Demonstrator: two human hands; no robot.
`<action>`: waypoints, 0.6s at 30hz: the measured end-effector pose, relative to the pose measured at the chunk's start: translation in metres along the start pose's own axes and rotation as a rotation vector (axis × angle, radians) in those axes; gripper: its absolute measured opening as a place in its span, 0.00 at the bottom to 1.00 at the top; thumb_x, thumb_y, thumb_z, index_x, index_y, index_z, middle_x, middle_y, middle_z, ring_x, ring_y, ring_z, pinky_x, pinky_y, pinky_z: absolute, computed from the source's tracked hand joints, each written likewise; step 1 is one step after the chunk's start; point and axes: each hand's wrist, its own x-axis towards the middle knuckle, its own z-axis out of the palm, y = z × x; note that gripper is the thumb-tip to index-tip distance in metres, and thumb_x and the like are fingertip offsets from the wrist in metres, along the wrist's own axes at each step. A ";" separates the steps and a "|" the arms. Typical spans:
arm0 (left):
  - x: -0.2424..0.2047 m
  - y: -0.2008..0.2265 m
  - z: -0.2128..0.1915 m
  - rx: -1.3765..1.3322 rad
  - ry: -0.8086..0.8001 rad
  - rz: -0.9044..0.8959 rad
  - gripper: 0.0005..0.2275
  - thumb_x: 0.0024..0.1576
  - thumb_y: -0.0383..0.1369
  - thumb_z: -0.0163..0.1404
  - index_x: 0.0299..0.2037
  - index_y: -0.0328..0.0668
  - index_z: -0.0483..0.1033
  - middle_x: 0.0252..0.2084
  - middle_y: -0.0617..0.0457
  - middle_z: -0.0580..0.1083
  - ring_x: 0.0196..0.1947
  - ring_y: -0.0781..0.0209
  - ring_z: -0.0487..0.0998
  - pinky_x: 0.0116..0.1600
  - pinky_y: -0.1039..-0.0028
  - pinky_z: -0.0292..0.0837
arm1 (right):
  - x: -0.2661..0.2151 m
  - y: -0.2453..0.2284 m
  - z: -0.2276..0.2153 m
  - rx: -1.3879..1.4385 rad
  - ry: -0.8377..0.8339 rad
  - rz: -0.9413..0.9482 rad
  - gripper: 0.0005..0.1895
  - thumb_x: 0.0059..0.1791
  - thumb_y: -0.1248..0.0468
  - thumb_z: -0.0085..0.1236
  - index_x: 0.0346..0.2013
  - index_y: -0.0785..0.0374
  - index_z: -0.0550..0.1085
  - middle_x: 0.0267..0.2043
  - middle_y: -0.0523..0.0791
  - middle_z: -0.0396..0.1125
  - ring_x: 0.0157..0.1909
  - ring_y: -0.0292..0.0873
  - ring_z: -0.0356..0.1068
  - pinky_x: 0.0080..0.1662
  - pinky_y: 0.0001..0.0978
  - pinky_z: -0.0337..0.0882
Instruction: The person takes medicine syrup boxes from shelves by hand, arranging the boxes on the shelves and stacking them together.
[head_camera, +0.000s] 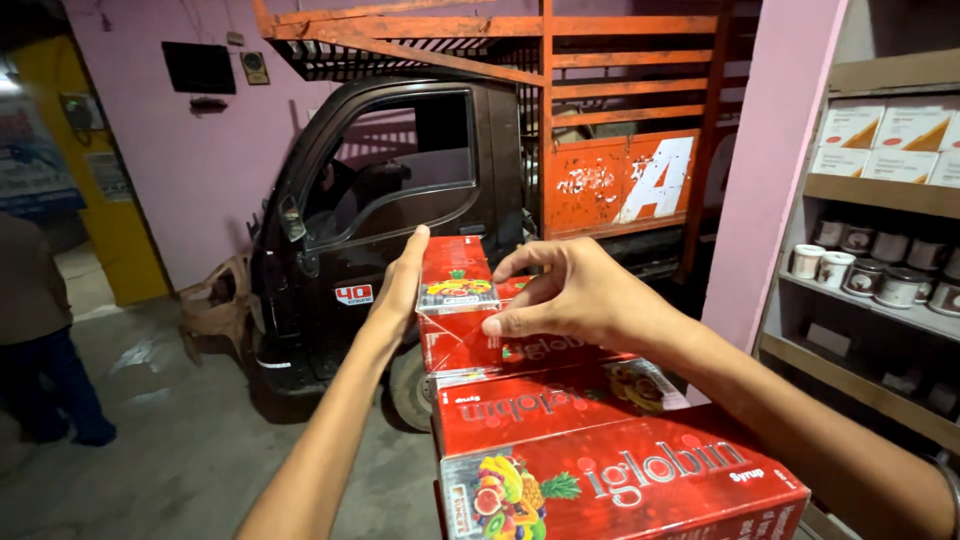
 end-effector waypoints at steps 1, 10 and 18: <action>-0.001 -0.001 0.000 -0.041 -0.005 0.008 0.28 0.62 0.55 0.39 0.46 0.34 0.79 0.42 0.47 0.80 0.39 0.59 0.80 0.48 0.68 0.75 | 0.000 0.001 -0.001 0.007 0.002 -0.010 0.26 0.38 0.62 0.73 0.46 0.68 0.73 0.31 0.49 0.80 0.30 0.33 0.76 0.33 0.26 0.74; -0.024 0.007 0.016 -0.091 0.096 -0.125 0.27 0.59 0.54 0.38 0.46 0.37 0.78 0.41 0.47 0.80 0.39 0.55 0.81 0.45 0.65 0.75 | 0.000 0.006 -0.005 -0.091 -0.063 0.091 0.36 0.39 0.55 0.70 0.58 0.67 0.72 0.38 0.47 0.79 0.34 0.35 0.75 0.40 0.28 0.75; -0.026 0.002 0.017 -0.036 0.084 0.024 0.27 0.60 0.55 0.38 0.49 0.38 0.77 0.44 0.47 0.79 0.42 0.56 0.80 0.48 0.66 0.74 | -0.001 0.016 -0.009 -0.034 -0.030 0.115 0.42 0.38 0.55 0.71 0.63 0.67 0.69 0.46 0.50 0.81 0.45 0.33 0.77 0.50 0.25 0.74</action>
